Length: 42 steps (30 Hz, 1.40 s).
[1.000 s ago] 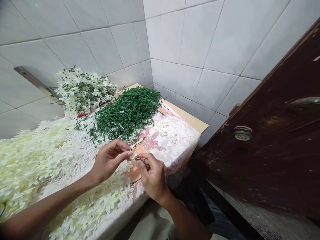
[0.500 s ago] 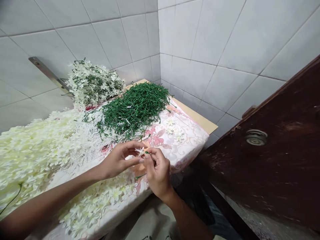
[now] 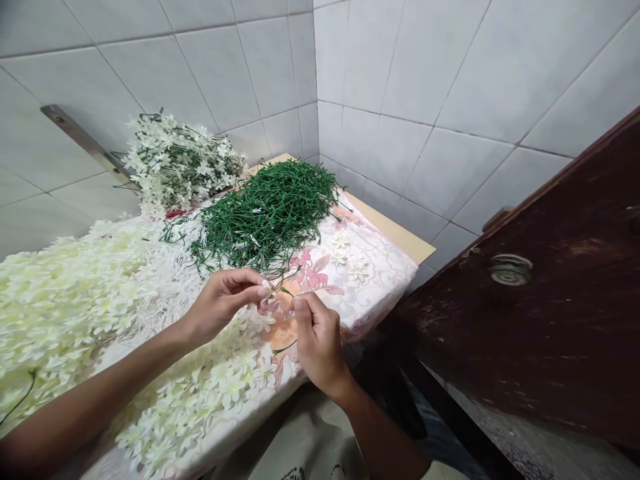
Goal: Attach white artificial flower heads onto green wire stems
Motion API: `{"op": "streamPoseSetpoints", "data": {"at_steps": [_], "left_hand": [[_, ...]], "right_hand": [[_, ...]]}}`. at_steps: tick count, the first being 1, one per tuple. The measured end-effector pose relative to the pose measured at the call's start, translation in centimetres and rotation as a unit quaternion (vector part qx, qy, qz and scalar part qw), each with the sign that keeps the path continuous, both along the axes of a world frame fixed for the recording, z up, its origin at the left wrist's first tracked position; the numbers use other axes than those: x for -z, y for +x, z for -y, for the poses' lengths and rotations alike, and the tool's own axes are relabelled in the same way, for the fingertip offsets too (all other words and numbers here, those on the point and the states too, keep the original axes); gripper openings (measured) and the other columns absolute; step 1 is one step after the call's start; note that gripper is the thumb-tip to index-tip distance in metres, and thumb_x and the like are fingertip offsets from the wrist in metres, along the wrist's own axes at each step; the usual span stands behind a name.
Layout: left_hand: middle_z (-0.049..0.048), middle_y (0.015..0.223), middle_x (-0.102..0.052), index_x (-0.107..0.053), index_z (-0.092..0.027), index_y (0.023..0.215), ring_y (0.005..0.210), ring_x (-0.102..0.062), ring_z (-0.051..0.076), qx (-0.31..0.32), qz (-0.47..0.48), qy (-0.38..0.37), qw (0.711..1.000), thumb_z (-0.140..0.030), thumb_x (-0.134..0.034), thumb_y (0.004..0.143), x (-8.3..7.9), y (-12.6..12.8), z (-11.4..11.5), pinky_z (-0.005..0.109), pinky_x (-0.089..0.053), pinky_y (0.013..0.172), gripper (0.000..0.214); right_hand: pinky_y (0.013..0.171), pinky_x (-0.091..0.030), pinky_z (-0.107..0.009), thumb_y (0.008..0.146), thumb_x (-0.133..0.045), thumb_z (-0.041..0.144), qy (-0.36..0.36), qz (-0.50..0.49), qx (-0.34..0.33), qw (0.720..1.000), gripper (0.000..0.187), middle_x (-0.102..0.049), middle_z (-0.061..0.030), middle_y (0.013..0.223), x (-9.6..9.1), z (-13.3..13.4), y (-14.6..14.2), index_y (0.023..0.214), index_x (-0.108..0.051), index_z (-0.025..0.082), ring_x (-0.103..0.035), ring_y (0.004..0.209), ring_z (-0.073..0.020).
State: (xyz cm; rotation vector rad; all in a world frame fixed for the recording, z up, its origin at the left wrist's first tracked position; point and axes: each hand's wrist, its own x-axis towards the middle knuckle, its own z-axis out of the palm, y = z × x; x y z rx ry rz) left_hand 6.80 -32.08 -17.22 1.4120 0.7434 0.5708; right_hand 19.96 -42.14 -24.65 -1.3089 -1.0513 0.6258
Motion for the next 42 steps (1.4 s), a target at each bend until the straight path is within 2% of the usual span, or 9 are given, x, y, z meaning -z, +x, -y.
{"op": "streamPoseSetpoints", "data": {"at_steps": [3, 7, 11, 15, 18, 24, 30, 37, 42], "left_hand": [[-0.0004, 0.059, -0.064, -0.068, -0.012, 0.073, 0.054, -0.058, 0.007, 0.004, -0.004, 0.010, 1.000, -0.034, -0.076, 0.072, 0.05, -0.02, 0.10, 0.018, -0.047, 0.055, 0.024], [0.0007, 0.063, -0.066, -0.067, -0.012, 0.074, 0.056, -0.061, 0.009, -0.004, 0.007, 0.012, 1.000, -0.036, -0.077, 0.071, -0.07, -0.11, 0.21, 0.020, -0.050, 0.057, 0.026], [0.0026, 0.067, -0.068, -0.067, -0.011, 0.078, 0.059, -0.064, 0.011, -0.012, 0.021, 0.012, 1.000, -0.038, -0.076, 0.071, -0.19, -0.14, 0.17, 0.023, -0.054, 0.059, 0.029], [0.0039, 0.067, -0.069, -0.064, -0.012, 0.077, 0.060, -0.066, 0.013, 0.008, 0.004, 0.012, 1.000, -0.041, -0.074, 0.074, -0.12, -0.12, 0.23, 0.025, -0.056, 0.061, 0.031], [0.0028, 0.064, -0.068, -0.060, -0.013, 0.077, 0.059, -0.065, 0.013, 0.024, 0.012, 0.018, 0.999, -0.041, -0.073, 0.075, 0.03, -0.11, 0.36, 0.026, -0.056, 0.062, 0.032], [0.0025, 0.066, -0.065, -0.062, -0.012, 0.078, 0.061, -0.062, 0.012, 0.029, -0.009, 0.071, 0.997, -0.040, -0.071, 0.078, 0.29, -0.29, 0.64, 0.023, -0.052, 0.059, 0.029], [0.0023, 0.071, -0.064, -0.064, -0.012, 0.082, 0.064, -0.061, 0.011, 0.041, -0.031, 0.113, 0.992, -0.034, -0.066, 0.082, 0.22, -0.56, 0.64, 0.022, -0.049, 0.061, 0.022], [0.0030, 0.070, -0.062, -0.064, -0.012, 0.078, 0.063, -0.058, 0.012, 0.064, -0.081, 0.198, 0.975, -0.027, -0.060, 0.085, 0.04, -0.65, 0.48, 0.023, -0.046, 0.059, 0.017], [0.0034, 0.071, -0.061, -0.063, -0.013, 0.079, 0.065, -0.058, 0.013, 0.071, -0.116, 0.243, 0.960, -0.022, -0.056, 0.086, -0.07, -0.69, 0.38, 0.024, -0.045, 0.060, 0.014]], "right_hand": [[0.048, -0.031, -0.020, 0.095, -0.043, 0.035, -0.002, 0.035, -0.002, 0.999, 0.032, -0.041, 0.0045, 0.056, -0.38, 0.03, 0.02, 0.069, -0.049, 0.018, -0.038, 0.050, -0.0082], [0.051, -0.035, -0.021, 0.096, -0.043, 0.033, -0.004, 0.055, -0.040, 0.998, 0.027, -0.045, 0.0042, 0.056, -0.42, 0.10, 0.05, 0.077, -0.057, 0.018, -0.043, 0.051, -0.0086], [0.047, -0.033, -0.021, 0.096, -0.044, 0.033, -0.008, 0.056, -0.045, 0.997, 0.027, -0.043, 0.0047, 0.054, -0.23, 0.18, 0.08, 0.079, -0.059, 0.018, -0.039, 0.046, -0.0085], [0.044, -0.032, -0.021, 0.096, -0.044, 0.034, -0.005, 0.044, -0.043, 0.998, 0.027, -0.044, 0.0046, 0.052, -0.34, 0.20, -0.03, 0.080, -0.060, 0.019, -0.037, 0.043, -0.0085], [0.044, -0.031, -0.021, 0.096, -0.044, 0.034, -0.006, 0.037, -0.046, 0.998, 0.026, -0.052, 0.0026, 0.056, -0.50, 0.16, -0.22, 0.084, -0.060, 0.019, -0.040, 0.044, -0.0089], [0.054, -0.039, -0.021, 0.093, -0.050, 0.031, -0.005, 0.055, -0.049, 0.997, 0.016, -0.063, 0.0003, 0.071, -0.51, 0.06, -0.43, 0.090, -0.059, 0.019, -0.055, 0.058, -0.0108], [0.053, -0.036, -0.021, 0.093, -0.049, 0.028, 0.007, 0.087, -0.018, 0.996, 0.017, -0.055, 0.0028, 0.064, -0.43, 0.02, -0.31, 0.086, -0.060, 0.018, -0.047, 0.054, -0.0090], [0.056, -0.040, -0.021, 0.091, -0.053, 0.027, 0.010, 0.113, -0.025, 0.993, 0.016, -0.063, 0.0004, 0.069, -0.66, -0.09, -0.18, 0.084, -0.064, 0.017, -0.054, 0.058, -0.0103], [0.053, -0.042, -0.022, 0.092, -0.053, 0.031, 0.003, 0.059, -0.042, 0.997, 0.019, -0.063, 0.0000, 0.067, -0.44, -0.08, -0.14, 0.089, -0.068, 0.018, -0.054, 0.054, -0.0107]]}}
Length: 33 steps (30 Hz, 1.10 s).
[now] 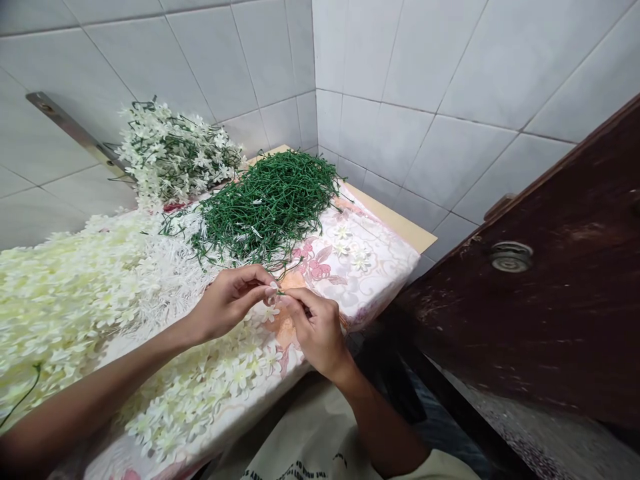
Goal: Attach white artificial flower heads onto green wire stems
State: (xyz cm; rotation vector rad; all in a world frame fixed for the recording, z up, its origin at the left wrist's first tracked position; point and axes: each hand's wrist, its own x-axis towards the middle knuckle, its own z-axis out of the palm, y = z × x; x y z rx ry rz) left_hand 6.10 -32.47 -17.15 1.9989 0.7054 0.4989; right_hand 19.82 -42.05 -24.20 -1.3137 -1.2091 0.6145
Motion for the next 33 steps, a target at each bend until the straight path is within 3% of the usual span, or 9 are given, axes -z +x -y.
{"op": "streamPoseSetpoints", "data": {"at_steps": [6, 12, 23, 33], "left_hand": [[0.0037, 0.076, -0.060, -0.059, -0.013, 0.090, 0.069, -0.059, 0.013, 0.001, 0.024, -0.021, 0.999, -0.021, -0.053, 0.088, 0.6, -0.1, 0.4, 0.025, -0.048, 0.063, 0.010], [0.0014, 0.082, -0.052, -0.048, -0.018, 0.103, 0.071, -0.055, 0.011, 0.003, 0.056, 0.004, 0.998, -0.017, -0.052, 0.088, 1.1, -0.3, 0.9, 0.024, -0.049, 0.065, 0.015], [-0.0003, 0.074, -0.048, -0.044, -0.018, 0.092, 0.063, -0.049, 0.010, 0.022, 0.045, 0.026, 0.998, -0.015, -0.051, 0.087, 1.7, -0.2, 1.1, 0.021, -0.042, 0.056, 0.009], [-0.0005, 0.076, -0.046, -0.041, -0.019, 0.087, 0.063, -0.046, 0.009, -0.038, 0.116, 0.000, 0.993, -0.021, -0.054, 0.088, 2.8, -0.1, 1.8, 0.021, -0.040, 0.056, 0.013]], "right_hand": [[0.056, -0.046, -0.022, 0.094, -0.048, 0.032, -0.001, -0.052, -0.015, 0.999, 0.023, -0.060, 0.0011, 0.063, 0.1, 0.1, 0.0, 0.090, -0.065, 0.018, -0.055, 0.055, -0.0108], [0.058, -0.046, -0.021, 0.094, -0.050, 0.031, 0.005, -0.034, -0.031, 0.999, 0.022, -0.061, 0.0007, 0.065, -0.2, 0.0, 0.3, 0.085, -0.065, 0.018, -0.057, 0.058, -0.0109], [0.056, -0.046, -0.021, 0.094, -0.049, 0.033, -0.008, -0.034, -0.065, 0.997, 0.024, -0.059, 0.0006, 0.064, -0.2, -0.2, 0.7, 0.080, -0.062, 0.018, -0.054, 0.056, -0.0105], [0.059, -0.046, -0.021, 0.094, -0.048, 0.030, 0.006, -0.037, -0.066, 0.997, 0.021, -0.059, 0.0018, 0.065, -0.3, -0.2, 0.5, 0.080, -0.059, 0.019, -0.056, 0.057, -0.0098]]}}
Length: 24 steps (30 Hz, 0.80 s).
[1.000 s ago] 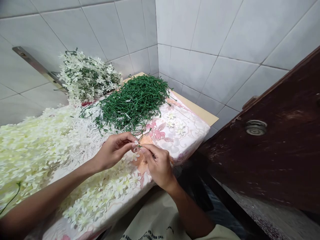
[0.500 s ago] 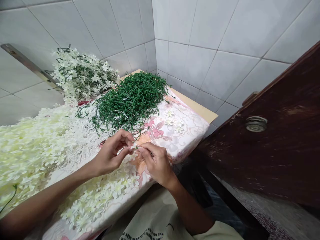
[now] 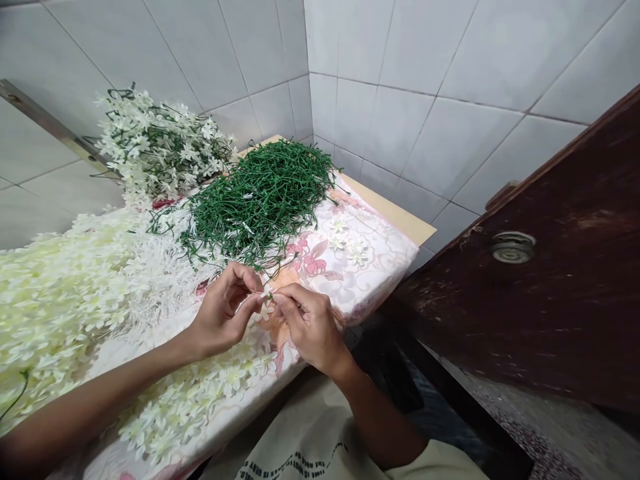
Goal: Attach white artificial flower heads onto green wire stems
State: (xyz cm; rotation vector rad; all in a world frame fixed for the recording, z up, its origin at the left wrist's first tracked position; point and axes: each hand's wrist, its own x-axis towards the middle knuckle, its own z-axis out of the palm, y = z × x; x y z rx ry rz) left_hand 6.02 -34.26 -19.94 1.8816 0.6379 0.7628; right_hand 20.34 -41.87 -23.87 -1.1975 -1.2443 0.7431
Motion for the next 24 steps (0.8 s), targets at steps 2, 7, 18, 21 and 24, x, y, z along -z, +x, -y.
{"op": "streamPoseSetpoints", "data": {"at_steps": [2, 7, 18, 21, 24], "left_hand": [[-0.0008, 0.076, -0.045, -0.040, -0.019, 0.086, 0.062, -0.045, 0.009, -0.009, 0.013, 0.001, 1.000, -0.019, -0.054, 0.088, 0.0, 0.0, 0.0, 0.020, -0.040, 0.055, 0.014], [-0.0015, 0.075, -0.045, -0.039, -0.020, 0.085, 0.062, -0.044, 0.010, -0.009, 0.025, 0.020, 0.999, -0.012, -0.051, 0.086, 0.4, 0.1, 0.0, 0.020, -0.039, 0.054, 0.015], [0.0014, 0.085, -0.058, -0.050, -0.019, 0.093, 0.075, -0.060, 0.010, -0.003, 0.050, -0.019, 0.999, -0.013, -0.062, 0.084, -0.4, 0.3, -0.6, 0.020, -0.053, 0.069, 0.016], [0.0040, 0.093, -0.062, -0.058, -0.017, 0.096, 0.086, -0.063, 0.011, 0.020, 0.013, -0.037, 0.999, -0.014, -0.066, 0.081, -0.9, 0.2, -1.0, 0.020, -0.052, 0.079, 0.017], [0.0047, 0.092, -0.066, -0.063, -0.016, 0.095, 0.084, -0.064, 0.012, 0.033, -0.002, -0.031, 0.999, -0.017, -0.065, 0.083, -1.0, 0.0, -1.3, 0.022, -0.053, 0.077, 0.011]], "right_hand": [[0.059, -0.046, -0.021, 0.094, -0.048, 0.031, -0.003, -0.007, -0.004, 1.000, 0.022, -0.059, 0.0019, 0.066, 0.0, -0.1, -0.1, 0.079, -0.059, 0.019, -0.056, 0.058, -0.0098], [0.058, -0.046, -0.020, 0.095, -0.046, 0.031, -0.010, -0.025, -0.010, 1.000, 0.023, -0.058, 0.0021, 0.065, -0.1, -0.1, -0.1, 0.079, -0.057, 0.019, -0.056, 0.057, -0.0093], [0.059, -0.048, -0.019, 0.095, -0.050, 0.028, 0.013, -0.094, -0.004, 0.996, 0.016, -0.063, 0.0011, 0.072, 0.2, 0.0, -0.1, 0.087, -0.060, 0.019, -0.060, 0.062, -0.0088], [0.060, -0.049, -0.019, 0.094, -0.051, 0.026, 0.020, -0.086, 0.004, 0.996, 0.013, -0.065, 0.0007, 0.075, 0.3, 0.1, -0.1, 0.090, -0.062, 0.020, -0.061, 0.063, -0.0086], [0.064, -0.049, -0.020, 0.093, -0.052, 0.025, 0.020, -0.076, 0.018, 0.997, 0.013, -0.065, 0.0000, 0.078, 0.3, 0.1, -0.1, 0.090, -0.063, 0.020, -0.061, 0.065, -0.0092]]}}
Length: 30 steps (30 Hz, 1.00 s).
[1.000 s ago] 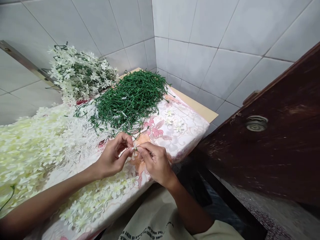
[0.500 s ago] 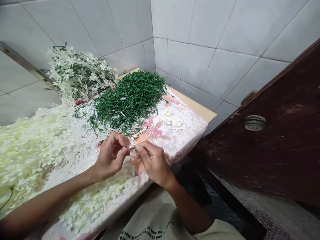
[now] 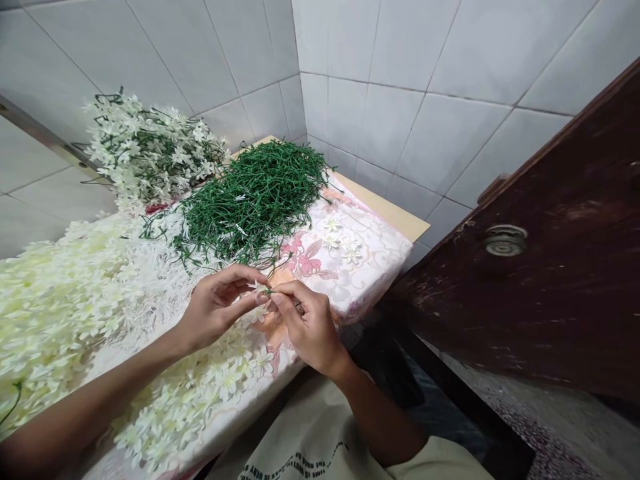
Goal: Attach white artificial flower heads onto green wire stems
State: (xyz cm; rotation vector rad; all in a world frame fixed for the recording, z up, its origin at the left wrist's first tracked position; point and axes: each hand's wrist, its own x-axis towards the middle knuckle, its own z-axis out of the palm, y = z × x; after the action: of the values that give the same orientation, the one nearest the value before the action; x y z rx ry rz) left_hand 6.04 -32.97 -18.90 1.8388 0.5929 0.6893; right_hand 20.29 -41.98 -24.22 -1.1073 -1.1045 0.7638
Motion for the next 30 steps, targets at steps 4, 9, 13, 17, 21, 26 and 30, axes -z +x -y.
{"op": "streamPoseSetpoints", "data": {"at_steps": [4, 9, 13, 17, 21, 26, 30], "left_hand": [[0.0046, 0.086, -0.069, -0.068, -0.016, 0.090, 0.078, -0.064, 0.012, 0.007, -0.016, 0.063, 0.998, -0.019, -0.062, 0.086, -0.2, -0.1, -0.2, 0.023, -0.052, 0.071, 0.008], [0.0047, 0.080, -0.068, -0.069, -0.016, 0.084, 0.072, -0.062, 0.012, 0.002, -0.028, 0.113, 0.993, -0.021, -0.060, 0.088, -0.5, 0.0, -0.4, 0.024, -0.049, 0.065, 0.011], [0.0049, 0.076, -0.065, -0.067, -0.015, 0.083, 0.068, -0.060, 0.013, -0.004, -0.036, 0.109, 0.993, -0.022, -0.058, 0.089, -0.3, -0.2, -0.3, 0.025, -0.048, 0.062, 0.012], [0.0047, 0.085, -0.063, -0.063, -0.017, 0.094, 0.074, -0.061, 0.012, -0.023, -0.017, 0.085, 0.996, -0.019, -0.061, 0.087, -0.1, -0.2, 0.2, 0.023, -0.050, 0.066, 0.008], [0.0025, 0.087, -0.057, -0.053, -0.020, 0.103, 0.077, -0.058, 0.011, -0.022, 0.029, 0.068, 0.997, -0.015, -0.058, 0.087, 0.3, -0.1, 0.6, 0.020, -0.049, 0.069, 0.017], [0.0006, 0.082, -0.049, -0.047, -0.021, 0.102, 0.070, -0.051, 0.009, -0.013, 0.013, 0.061, 0.998, -0.014, -0.051, 0.090, 0.8, -0.3, 0.8, 0.017, -0.045, 0.062, 0.014], [0.0011, 0.080, -0.047, -0.045, -0.019, 0.096, 0.067, -0.048, 0.009, 0.004, 0.008, 0.076, 0.997, -0.016, -0.049, 0.091, 0.8, -0.2, 0.8, 0.017, -0.042, 0.058, 0.006]], "right_hand": [[0.061, -0.048, -0.019, 0.093, -0.052, 0.025, -0.003, 0.002, 0.007, 1.000, 0.012, -0.065, 0.0012, 0.075, 0.0, 0.0, -0.1, 0.090, -0.063, 0.020, -0.061, 0.064, -0.0088], [0.060, -0.047, -0.019, 0.093, -0.052, 0.025, -0.015, 0.014, 0.015, 1.000, 0.012, -0.063, 0.0024, 0.072, 0.0, 0.1, -0.1, 0.088, -0.062, 0.020, -0.059, 0.061, -0.0083], [0.062, -0.047, -0.020, 0.093, -0.051, 0.025, -0.011, 0.037, 0.007, 0.999, 0.014, -0.062, 0.0020, 0.071, -0.1, 0.1, 0.0, 0.086, -0.062, 0.020, -0.059, 0.062, -0.0092], [0.064, -0.047, -0.021, 0.093, -0.051, 0.025, -0.009, 0.053, 0.002, 0.999, 0.013, -0.063, 0.0011, 0.074, 0.0, 0.0, 0.1, 0.087, -0.062, 0.020, -0.060, 0.065, -0.0097], [0.066, -0.048, -0.022, 0.094, -0.050, 0.025, -0.008, 0.057, -0.003, 0.998, 0.014, -0.064, 0.0002, 0.076, 0.2, 0.0, 0.1, 0.087, -0.062, 0.020, -0.061, 0.068, -0.0104], [0.064, -0.047, -0.021, 0.094, -0.050, 0.026, -0.003, 0.061, -0.016, 0.998, 0.014, -0.063, 0.0005, 0.074, 0.2, 0.0, 0.1, 0.087, -0.062, 0.020, -0.061, 0.066, -0.0101], [0.063, -0.047, -0.021, 0.094, -0.050, 0.026, 0.001, 0.063, -0.022, 0.998, 0.015, -0.062, 0.0007, 0.071, -0.1, -0.1, 0.1, 0.086, -0.061, 0.019, -0.061, 0.064, -0.0101]]}}
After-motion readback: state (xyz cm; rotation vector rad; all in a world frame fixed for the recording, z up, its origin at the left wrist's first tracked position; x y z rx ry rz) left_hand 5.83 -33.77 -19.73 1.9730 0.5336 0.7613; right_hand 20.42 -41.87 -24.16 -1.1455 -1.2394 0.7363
